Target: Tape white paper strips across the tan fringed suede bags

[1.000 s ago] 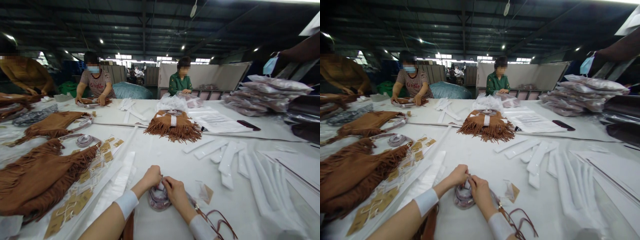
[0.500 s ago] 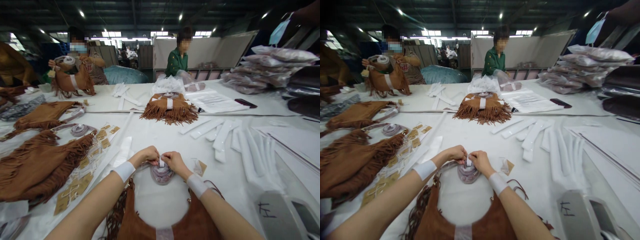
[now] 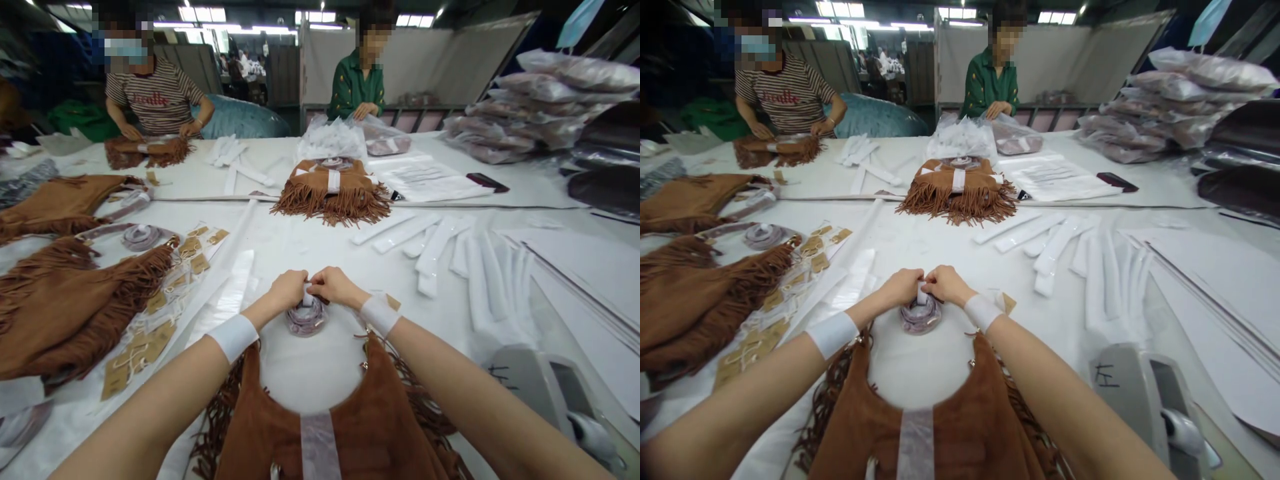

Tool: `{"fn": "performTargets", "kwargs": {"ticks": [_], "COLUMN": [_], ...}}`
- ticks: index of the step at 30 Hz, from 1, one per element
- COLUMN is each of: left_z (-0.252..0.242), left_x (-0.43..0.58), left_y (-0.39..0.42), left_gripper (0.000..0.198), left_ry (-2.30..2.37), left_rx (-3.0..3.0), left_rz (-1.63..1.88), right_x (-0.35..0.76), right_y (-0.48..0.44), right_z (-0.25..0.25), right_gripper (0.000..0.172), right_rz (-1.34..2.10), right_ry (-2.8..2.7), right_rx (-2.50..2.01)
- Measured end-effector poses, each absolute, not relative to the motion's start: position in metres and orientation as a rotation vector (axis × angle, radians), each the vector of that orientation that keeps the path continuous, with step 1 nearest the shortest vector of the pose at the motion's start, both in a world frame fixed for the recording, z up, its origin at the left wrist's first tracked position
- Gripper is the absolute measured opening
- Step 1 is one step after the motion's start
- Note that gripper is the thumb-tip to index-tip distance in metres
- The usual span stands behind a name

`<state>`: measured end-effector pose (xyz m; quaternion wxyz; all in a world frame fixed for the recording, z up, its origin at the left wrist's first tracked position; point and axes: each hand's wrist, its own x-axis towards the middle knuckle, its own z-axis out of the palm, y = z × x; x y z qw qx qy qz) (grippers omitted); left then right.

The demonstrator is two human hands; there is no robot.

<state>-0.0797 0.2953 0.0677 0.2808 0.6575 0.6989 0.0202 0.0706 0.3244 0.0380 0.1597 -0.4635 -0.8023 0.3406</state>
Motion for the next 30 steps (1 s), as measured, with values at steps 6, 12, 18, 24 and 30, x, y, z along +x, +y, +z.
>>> {"fn": "performTargets", "kwargs": {"ticks": [6,12,18,24,30], "left_z": [0.062,0.063,0.062,0.055,0.046], "left_x": [-0.080,-0.098,-0.103,-0.099,-0.096], "left_y": [0.282,0.284,0.294,0.293,0.294], "left_gripper": [0.026,0.026,0.022,0.020,0.019], "left_ry": [2.034,2.018,1.960,1.870,1.854], "left_rx": [1.865,1.887,1.891,1.913,1.854], "left_rz": [-0.017,-0.008,0.091,0.209,0.292], "right_x": [0.061,0.056,0.057,0.062,0.058], "right_y": [0.326,0.313,0.309,0.311,0.313], "right_z": [0.052,0.049,0.046,0.040,0.031], "right_gripper": [0.021,0.017,0.013,0.016,0.020], "right_rz": [0.860,0.768,0.723,0.699,0.661], "right_ry": [-2.442,-2.420,-2.364,-2.347,-2.279], "right_rx": [-1.230,-1.190,-1.202,-1.216,-1.265]}}
